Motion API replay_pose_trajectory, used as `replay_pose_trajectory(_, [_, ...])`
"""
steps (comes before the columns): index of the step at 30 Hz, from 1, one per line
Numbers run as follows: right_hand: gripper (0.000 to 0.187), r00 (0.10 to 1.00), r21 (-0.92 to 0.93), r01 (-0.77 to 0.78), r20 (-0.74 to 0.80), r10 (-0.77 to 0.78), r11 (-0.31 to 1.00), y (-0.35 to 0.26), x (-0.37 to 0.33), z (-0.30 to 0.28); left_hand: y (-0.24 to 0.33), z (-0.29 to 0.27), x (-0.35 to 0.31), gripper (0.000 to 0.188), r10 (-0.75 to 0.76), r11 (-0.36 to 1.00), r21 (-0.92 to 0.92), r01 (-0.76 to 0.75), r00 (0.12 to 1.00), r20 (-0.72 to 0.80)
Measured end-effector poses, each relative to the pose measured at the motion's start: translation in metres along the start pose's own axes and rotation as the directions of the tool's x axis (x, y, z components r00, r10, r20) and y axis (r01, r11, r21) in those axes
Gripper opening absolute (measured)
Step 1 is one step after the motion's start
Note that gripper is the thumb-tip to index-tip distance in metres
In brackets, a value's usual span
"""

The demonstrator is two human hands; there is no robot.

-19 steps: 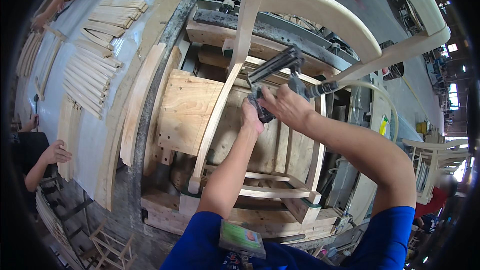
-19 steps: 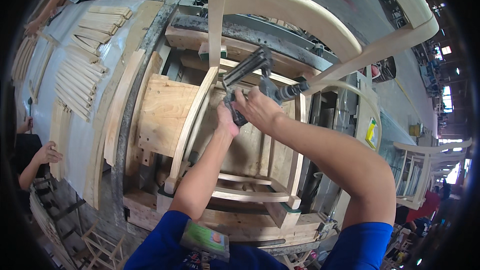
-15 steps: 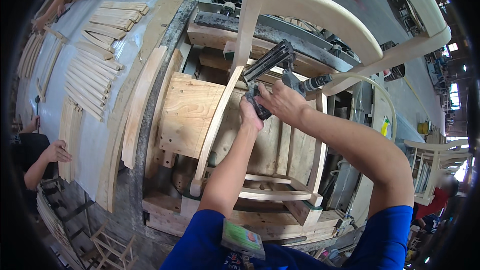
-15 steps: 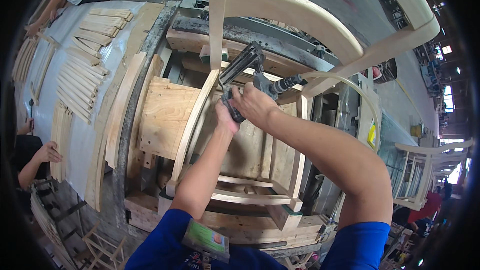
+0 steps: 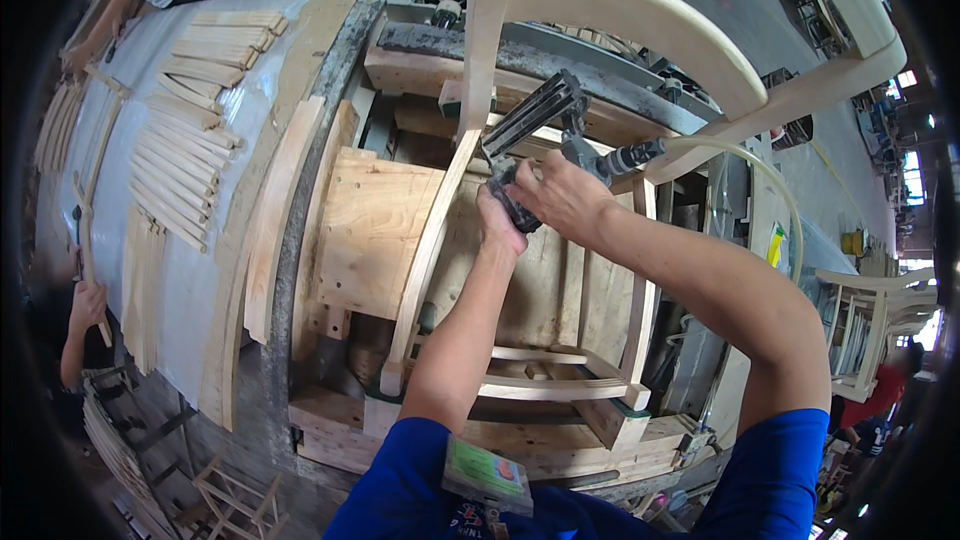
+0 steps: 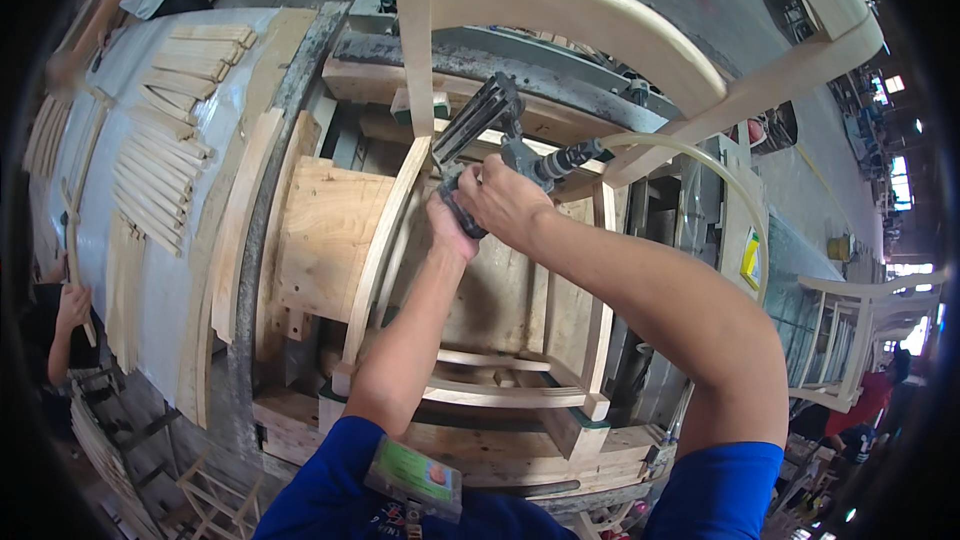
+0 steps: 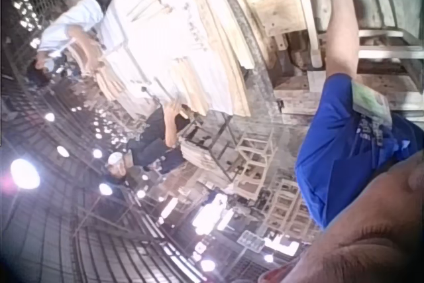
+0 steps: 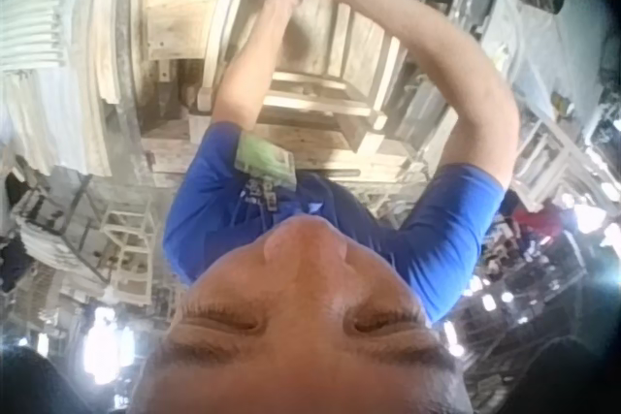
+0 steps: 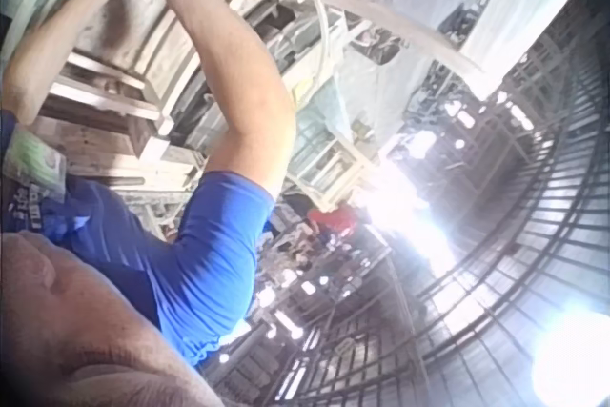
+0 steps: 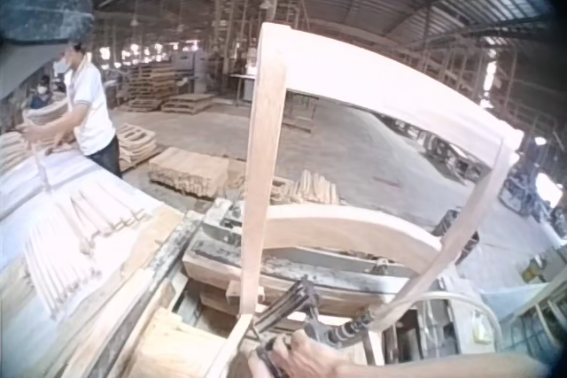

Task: The person assembles wooden chair frames in a workshop. They pick up chair frames, place them on a workbench, and use a nail gun to fasten joints before moving the completed frames to a stack.

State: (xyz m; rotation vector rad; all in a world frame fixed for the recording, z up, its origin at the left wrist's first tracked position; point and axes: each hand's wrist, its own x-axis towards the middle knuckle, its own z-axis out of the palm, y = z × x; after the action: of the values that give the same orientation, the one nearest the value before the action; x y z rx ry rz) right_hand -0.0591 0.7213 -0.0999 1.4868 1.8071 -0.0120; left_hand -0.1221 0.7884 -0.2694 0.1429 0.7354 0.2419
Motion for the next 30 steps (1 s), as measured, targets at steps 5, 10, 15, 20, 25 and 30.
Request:
replay_pose_trajectory(5, [0.044, 0.991, 0.071, -0.068, -0.11, 0.076, 0.995, -0.006, -0.012, 0.005, 0.008, -0.005, -0.016, 0.05, 0.019, 0.998, 0.057, -0.02, 1.0, 0.015])
replay_pose_trajectory(10, [0.075, 0.982, 0.52, -0.151, -0.017, 0.188, 0.841, -0.028, -0.079, -0.015, 0.009, -0.022, -0.105, 0.046, -0.134, 0.99, 0.048, 0.13, 0.988, 0.079])
replay_pose_trajectory(15, [0.051, 0.901, 0.928, -0.126, 0.255, 0.351, -0.351, -0.073, -0.132, -0.006, -0.037, -0.067, -0.209, 0.049, -0.377, 0.829, 0.473, 0.297, 0.922, 0.083])
replay_pose_trajectory(20, [0.031, 0.953, -0.426, 0.042, 0.289, -0.092, -0.904, -0.138, -0.14, 0.019, -0.04, -0.062, -0.285, 0.044, -0.255, 0.874, 0.416, 0.253, 0.966, -0.051])
replay_pose_trajectory(25, [0.054, 0.98, -0.775, 0.099, 0.184, -0.073, -0.624, -0.197, -0.098, 0.013, -0.015, -0.069, -0.303, 0.033, -0.137, 0.968, 0.186, 0.167, 0.976, -0.167])
replay_pose_trajectory(30, [0.05, 0.989, -0.776, -0.001, 0.094, -0.117, -0.631, -0.215, -0.056, 0.018, 0.0, -0.082, -0.309, 0.029, -0.058, 0.981, 0.172, 0.094, 0.978, -0.201])
